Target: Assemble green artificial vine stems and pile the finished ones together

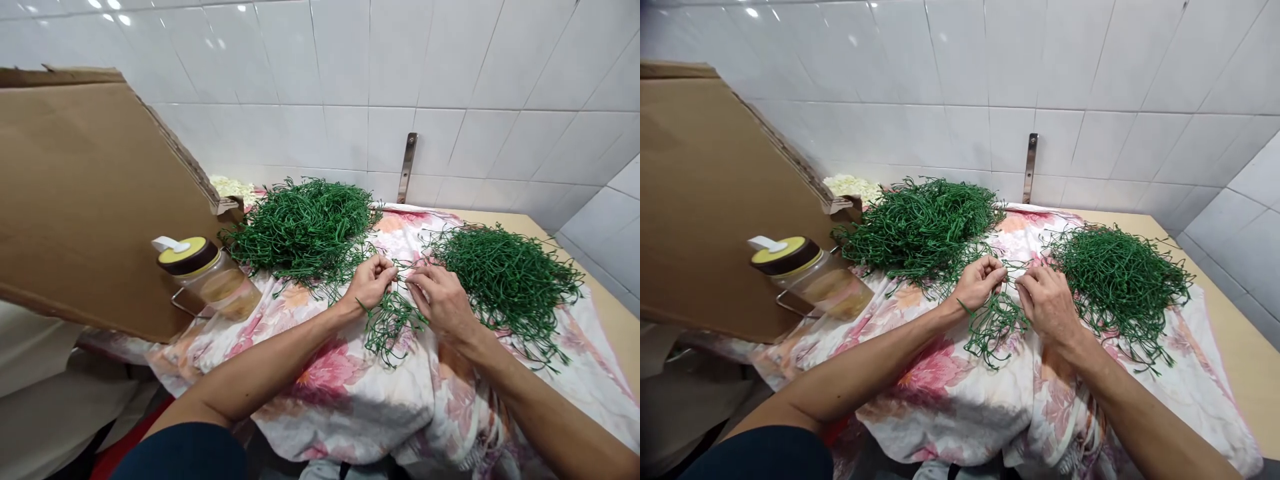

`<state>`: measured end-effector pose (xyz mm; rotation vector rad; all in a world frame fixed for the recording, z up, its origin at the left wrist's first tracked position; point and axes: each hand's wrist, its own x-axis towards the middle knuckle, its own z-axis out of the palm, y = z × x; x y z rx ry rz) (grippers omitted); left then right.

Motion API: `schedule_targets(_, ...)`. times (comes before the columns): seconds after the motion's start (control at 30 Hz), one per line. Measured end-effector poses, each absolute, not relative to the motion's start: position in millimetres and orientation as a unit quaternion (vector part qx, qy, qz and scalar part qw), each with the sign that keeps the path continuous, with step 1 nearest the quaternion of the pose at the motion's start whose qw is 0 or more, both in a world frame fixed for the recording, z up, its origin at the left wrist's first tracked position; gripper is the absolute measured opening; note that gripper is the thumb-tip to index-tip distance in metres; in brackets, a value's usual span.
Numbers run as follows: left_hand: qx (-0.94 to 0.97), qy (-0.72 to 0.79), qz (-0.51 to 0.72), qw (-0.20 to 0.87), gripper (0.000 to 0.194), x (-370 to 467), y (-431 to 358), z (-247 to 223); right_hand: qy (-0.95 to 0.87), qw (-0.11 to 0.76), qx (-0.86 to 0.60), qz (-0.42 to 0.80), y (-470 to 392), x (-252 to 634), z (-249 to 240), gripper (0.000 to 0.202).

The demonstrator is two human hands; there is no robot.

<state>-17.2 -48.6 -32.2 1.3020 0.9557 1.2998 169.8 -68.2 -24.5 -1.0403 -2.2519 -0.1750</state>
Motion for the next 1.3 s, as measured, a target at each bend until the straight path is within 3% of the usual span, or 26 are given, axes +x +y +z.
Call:
schedule_targets(0.33,0.485,0.414,0.493,0.592,0.056,-18.0,-46.4,-35.3,-0.833,0.398,-0.377,0.072,-57.9,171.1,-34.3,0.022)
schedule_targets(0.67,0.502,0.425,0.471,0.587,0.051,-16.7,-49.5,-33.7,-0.832,0.384,-0.378,0.136,-57.9,173.3,-29.4,0.012)
schedule_targets(1.03,0.404,0.434,0.382,0.709,0.044,-21.2,-50.9,-38.8,-0.889,0.257,-0.363,0.106,-56.6,180.0,-28.3,0.016)
schedule_targets(1.3,0.415,0.418,0.405,0.699,0.042,-19.4,-52.1,-36.3,-0.909,0.191,-0.367,0.056,-61.8,178.6,-32.7,0.020)
